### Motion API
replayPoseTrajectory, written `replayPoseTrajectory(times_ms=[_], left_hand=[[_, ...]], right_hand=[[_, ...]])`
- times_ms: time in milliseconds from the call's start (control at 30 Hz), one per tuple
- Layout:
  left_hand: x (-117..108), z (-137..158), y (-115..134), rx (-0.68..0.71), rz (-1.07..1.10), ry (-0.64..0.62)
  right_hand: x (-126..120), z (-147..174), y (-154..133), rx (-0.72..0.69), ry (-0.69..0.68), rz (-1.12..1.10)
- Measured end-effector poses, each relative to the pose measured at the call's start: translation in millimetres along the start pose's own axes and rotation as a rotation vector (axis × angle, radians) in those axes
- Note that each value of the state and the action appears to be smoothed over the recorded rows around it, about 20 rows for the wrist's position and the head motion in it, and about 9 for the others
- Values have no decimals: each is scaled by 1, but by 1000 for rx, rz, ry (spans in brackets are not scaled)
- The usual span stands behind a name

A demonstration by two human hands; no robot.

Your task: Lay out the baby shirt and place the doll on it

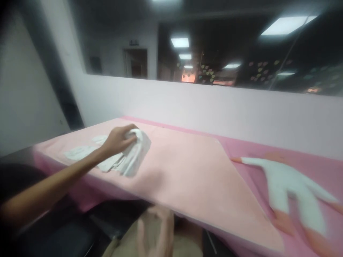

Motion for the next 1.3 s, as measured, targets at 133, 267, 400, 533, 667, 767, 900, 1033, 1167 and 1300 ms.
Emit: replayPoseTrajectory(times_ms=[133, 267, 400, 533, 667, 767, 900, 1033, 1167, 1300], left_hand=[[9, 20, 86, 209, -125, -294], [5, 29, 113, 270, -164, -513], [-6, 29, 93, 168, -54, -744], [-11, 30, 65, 71, 85, -936], [-15, 33, 39, -2, 228, -1089], [-13, 30, 21, -42, 319, -1142], [14, 1, 3, -19, 357, -1172], [58, -51, -4, -28, 319, -1171], [88, -72, 2, -74, 303, -1179], [110, -41, 15, -220, 444, -942]], right_hand=[[-5, -48, -16, 95, 64, -34], [-16, -73, -6, 261, -35, -64], [-30, -64, 21, 142, -363, 76], [-49, -55, 31, 138, -590, 47], [-86, -71, 30, 259, -714, -105], [-112, -91, 26, 292, -682, -173], [-122, -116, 19, 318, -649, -168], [-120, -142, 25, 235, -548, 29], [-140, -183, 51, 188, -437, 175], [-158, -253, 81, 183, -421, 230]])
Point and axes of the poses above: each hand's wrist, its own z-axis away from the middle knuckle, its own x-axis out of the palm, y = z × x, the point moved 1 cm from there along -z, towards the middle knuckle, and after that the axes turned 2 degrees about z, right-handed, at the moved point
